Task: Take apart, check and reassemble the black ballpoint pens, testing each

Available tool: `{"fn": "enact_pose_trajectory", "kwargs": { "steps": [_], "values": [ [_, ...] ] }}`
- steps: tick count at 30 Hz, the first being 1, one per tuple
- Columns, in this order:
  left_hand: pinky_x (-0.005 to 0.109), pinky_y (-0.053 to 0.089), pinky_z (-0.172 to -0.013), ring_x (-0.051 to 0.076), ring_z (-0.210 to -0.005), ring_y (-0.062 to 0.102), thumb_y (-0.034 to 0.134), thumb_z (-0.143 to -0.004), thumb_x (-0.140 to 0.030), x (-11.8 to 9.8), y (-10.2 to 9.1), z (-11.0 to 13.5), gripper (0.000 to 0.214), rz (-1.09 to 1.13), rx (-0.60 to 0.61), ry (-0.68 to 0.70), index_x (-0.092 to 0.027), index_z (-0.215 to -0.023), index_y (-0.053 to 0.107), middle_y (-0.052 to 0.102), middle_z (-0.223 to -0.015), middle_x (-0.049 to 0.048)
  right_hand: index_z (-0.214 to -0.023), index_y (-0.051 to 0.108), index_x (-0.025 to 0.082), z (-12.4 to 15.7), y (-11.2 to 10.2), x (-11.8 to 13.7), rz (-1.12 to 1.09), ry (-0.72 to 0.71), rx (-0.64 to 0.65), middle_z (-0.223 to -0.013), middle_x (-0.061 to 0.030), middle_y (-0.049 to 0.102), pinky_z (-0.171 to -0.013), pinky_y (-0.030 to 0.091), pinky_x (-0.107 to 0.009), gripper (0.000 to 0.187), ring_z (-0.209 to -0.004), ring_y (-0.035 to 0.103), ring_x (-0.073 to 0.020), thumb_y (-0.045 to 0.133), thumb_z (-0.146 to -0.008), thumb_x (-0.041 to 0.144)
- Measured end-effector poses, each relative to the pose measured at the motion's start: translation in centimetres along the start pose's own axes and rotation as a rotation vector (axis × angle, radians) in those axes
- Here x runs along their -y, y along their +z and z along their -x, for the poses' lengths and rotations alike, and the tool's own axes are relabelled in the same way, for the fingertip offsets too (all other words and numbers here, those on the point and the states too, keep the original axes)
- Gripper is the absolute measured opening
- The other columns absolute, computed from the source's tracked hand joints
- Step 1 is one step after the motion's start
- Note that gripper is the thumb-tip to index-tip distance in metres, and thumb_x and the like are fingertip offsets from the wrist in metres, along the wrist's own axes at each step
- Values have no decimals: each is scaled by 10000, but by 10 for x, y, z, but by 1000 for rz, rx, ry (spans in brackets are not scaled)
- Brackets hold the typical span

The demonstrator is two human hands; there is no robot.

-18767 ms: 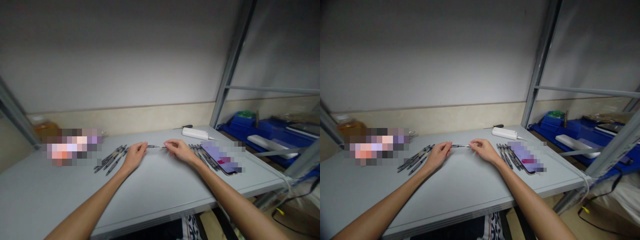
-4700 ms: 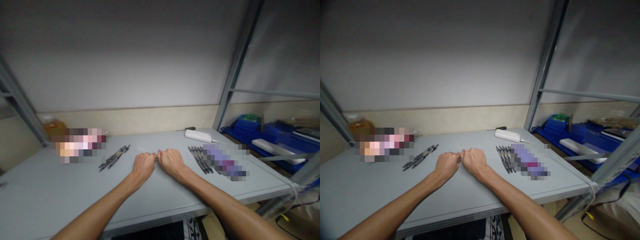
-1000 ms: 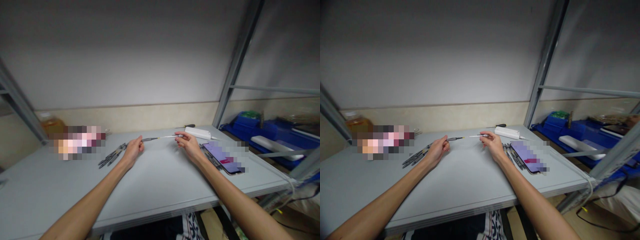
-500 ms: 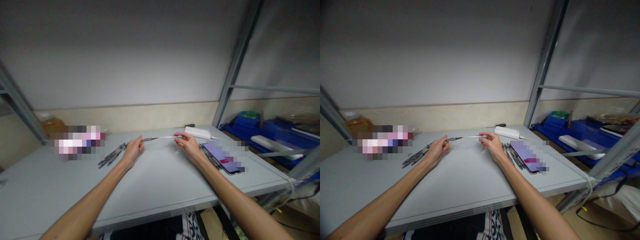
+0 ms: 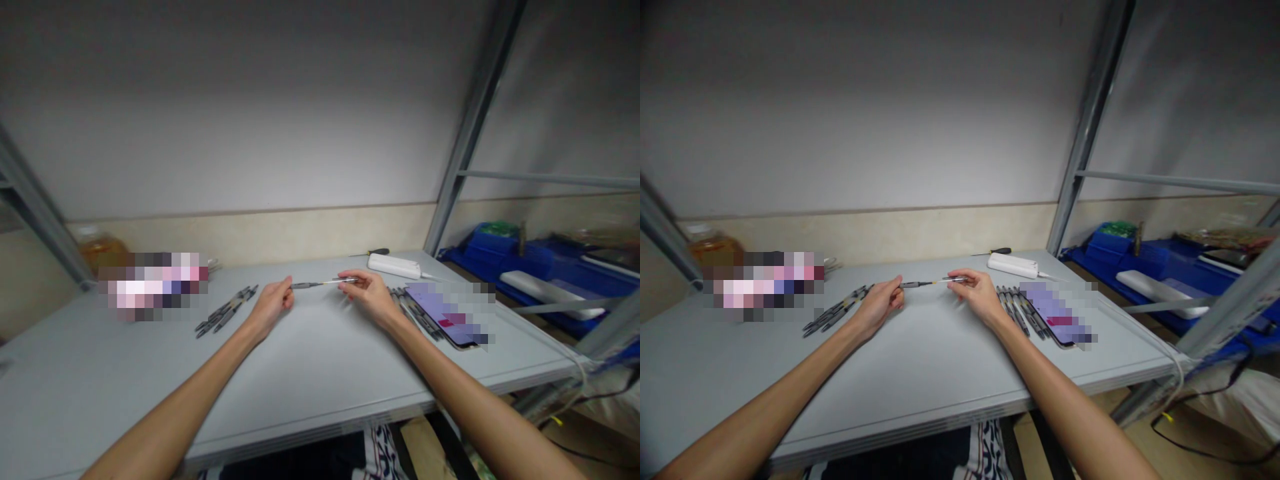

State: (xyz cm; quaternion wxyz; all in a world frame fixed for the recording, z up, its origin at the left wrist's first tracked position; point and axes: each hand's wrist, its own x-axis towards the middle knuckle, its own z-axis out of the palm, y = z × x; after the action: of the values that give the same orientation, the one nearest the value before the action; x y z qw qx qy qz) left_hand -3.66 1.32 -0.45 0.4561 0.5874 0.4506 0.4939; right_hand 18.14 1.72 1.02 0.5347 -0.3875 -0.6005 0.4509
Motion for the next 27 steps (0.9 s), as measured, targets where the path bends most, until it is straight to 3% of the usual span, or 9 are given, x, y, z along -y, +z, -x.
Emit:
{"fn": "enact_pose_trajectory", "kwargs": {
  "steps": [6,11,16,18,21,23,27],
  "values": [
    [233,299,-503,88,-434,364,441,-774,-541,1,5,3,440,36,54,-42,-189,-516,386,399,-436,-47,-856,683,145,0,1,-5,79,-26,46,-753,-55,665,-525,427,-242,343,-583,541,-123,715,-596,366],
    [230,316,-518,96,-478,409,466,-772,-524,1,1,2,407,-127,53,93,-159,-596,510,472,-501,-22,-694,662,132,2,1,-3,200,28,80,-482,1,573,-424,331,-210,352,-413,435,-85,627,-676,482],
    [227,322,-543,102,-515,437,491,-784,-472,-3,1,4,333,-155,73,148,-159,-682,541,502,-530,-19,-463,558,150,3,2,0,321,88,97,-329,27,425,-366,244,-206,543,-319,324,-63,445,-778,578],
    [229,326,-555,103,-524,442,498,-781,-463,-4,2,4,324,-131,55,138,-159,-675,537,505,-534,-17,-495,582,147,3,2,0,303,98,107,-359,15,458,-362,257,-207,545,-327,344,-69,428,-784,583],
    [228,329,-556,102,-522,442,524,-761,-460,-4,0,3,315,-79,-3,118,-163,-656,523,503,-542,-18,-814,658,149,0,0,-1,198,31,73,-578,-11,601,-380,329,-205,394,-447,473,-102,585,-701,520],
    [226,326,-547,100,-517,437,542,-746,-458,-2,-2,1,309,-50,-29,106,-164,-656,521,511,-559,-14,-921,641,158,-1,-1,-3,150,-26,46,-678,-20,630,-417,382,-215,420,-516,512,-118,672,-632,461],
    [222,323,-537,99,-515,439,552,-736,-468,1,-5,-1,318,-41,-14,92,-160,-661,529,522,-563,-8,-672,636,139,-2,-2,-6,192,-7,71,-538,-3,575,-411,357,-213,364,-416,439,-86,610,-685,502]
  ]
}}
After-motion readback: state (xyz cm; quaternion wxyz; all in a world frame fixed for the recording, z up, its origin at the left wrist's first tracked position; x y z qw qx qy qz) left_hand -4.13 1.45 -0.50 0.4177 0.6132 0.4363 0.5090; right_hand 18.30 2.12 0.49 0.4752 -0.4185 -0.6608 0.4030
